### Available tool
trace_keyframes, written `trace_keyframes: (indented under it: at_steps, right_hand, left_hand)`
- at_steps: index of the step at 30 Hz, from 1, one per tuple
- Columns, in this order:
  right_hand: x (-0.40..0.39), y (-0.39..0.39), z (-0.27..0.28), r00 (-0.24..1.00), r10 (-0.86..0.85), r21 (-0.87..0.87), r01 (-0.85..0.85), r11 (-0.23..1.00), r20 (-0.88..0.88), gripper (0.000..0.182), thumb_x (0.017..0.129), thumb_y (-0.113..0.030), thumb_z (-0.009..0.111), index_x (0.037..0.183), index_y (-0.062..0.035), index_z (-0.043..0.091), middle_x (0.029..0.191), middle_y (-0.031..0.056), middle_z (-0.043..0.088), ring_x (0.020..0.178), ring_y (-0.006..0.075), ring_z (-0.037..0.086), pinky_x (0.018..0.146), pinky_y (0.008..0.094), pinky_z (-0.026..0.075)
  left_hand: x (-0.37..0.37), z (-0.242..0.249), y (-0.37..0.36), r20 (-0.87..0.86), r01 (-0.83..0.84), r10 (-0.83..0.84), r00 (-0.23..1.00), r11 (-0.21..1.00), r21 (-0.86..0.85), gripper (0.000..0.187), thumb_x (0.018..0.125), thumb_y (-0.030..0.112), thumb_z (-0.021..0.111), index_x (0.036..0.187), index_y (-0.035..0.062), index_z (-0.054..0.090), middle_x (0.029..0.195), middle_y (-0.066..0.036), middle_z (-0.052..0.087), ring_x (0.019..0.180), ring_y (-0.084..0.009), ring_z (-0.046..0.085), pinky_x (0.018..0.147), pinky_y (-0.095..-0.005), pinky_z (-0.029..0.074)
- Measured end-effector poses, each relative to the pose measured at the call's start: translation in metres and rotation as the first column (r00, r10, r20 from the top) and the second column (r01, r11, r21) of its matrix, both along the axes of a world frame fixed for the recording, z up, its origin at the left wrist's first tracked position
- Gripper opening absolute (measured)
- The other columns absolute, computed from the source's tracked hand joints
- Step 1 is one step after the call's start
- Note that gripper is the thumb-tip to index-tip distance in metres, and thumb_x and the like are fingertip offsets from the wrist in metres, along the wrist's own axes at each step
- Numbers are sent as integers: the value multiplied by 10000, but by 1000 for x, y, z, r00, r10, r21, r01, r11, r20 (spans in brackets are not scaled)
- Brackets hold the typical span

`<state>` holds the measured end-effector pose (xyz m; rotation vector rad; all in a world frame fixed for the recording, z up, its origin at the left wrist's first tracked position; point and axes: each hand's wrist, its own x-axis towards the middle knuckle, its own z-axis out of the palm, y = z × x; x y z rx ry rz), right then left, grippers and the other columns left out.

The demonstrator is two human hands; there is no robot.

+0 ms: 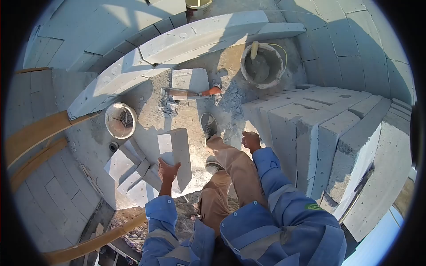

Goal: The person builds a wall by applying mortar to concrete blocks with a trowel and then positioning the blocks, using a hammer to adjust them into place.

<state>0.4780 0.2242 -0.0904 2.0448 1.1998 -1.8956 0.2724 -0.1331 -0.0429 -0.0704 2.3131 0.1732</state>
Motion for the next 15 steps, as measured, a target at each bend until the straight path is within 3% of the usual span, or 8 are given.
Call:
trace_keyframes:
  at_steps: [2,3,4,6,8,10,12,15]
  right_hand:
    - [-40,30,-17,998,-23,172,33,985,-58,290,882,-238,658,698,-28,580,593,43,553,470,144,538,418,292,403]
    - [-71,47,-14,986,-148,188,161,969,-79,274,887,-255,654,736,-37,587,606,54,557,471,150,544,414,295,409]
    - [-73,75,-69,958,-226,-11,227,974,-176,275,917,-291,633,956,-20,618,705,60,577,540,163,573,475,300,472]
    - [-144,114,-41,925,-306,192,350,917,-228,331,947,-313,590,1051,0,607,718,68,571,534,165,568,471,296,467]
    - [-205,168,-44,886,-415,323,463,825,-209,372,937,-357,581,1022,4,552,691,83,579,481,171,560,403,319,416]
    - [-240,218,-46,891,-407,391,454,801,-200,527,963,-364,559,1335,-17,424,818,104,614,567,182,596,516,304,515]
    - [-268,270,-38,932,-307,378,360,853,-194,644,963,-436,538,1435,-58,315,901,128,627,626,184,619,565,314,549]
    - [-281,324,-65,906,-299,146,353,924,-299,654,958,-506,517,1447,-115,331,954,135,624,696,192,638,599,324,563]
  left_hand:
    - [13,21,6,-11,-56,56,998,998,14,1223,595,515,838,1450,-117,234,1472,-320,347,1344,-424,401,1105,-435,351]
    - [14,37,17,20,-91,91,996,996,9,1232,598,517,836,1449,-126,220,1483,-342,310,1353,-438,383,1113,-438,341]
    - [17,47,24,-20,-94,96,995,994,61,1236,598,519,834,1445,-137,216,1478,-361,298,1351,-455,376,1118,-441,335]
    - [13,71,49,-10,-148,149,989,988,33,1279,587,522,839,1444,-159,178,1472,-377,288,1361,-461,357,1125,-443,320]
    - [9,68,91,6,-182,182,983,983,-11,1295,583,523,841,1445,-165,163,1472,-379,286,1367,-459,349,1129,-442,313]
    - [0,68,112,-35,-225,224,974,974,-30,1312,574,472,875,1445,-174,137,1465,-376,290,1363,-453,353,1122,-438,317]
    - [-11,77,146,-11,-263,263,965,964,-47,1307,574,464,876,1440,-181,140,1449,-378,306,1354,-449,364,1119,-436,320]
    - [-27,75,191,-3,-259,259,966,964,-63,1280,592,436,870,1437,-185,134,1408,-366,356,1325,-431,401,1107,-428,333]
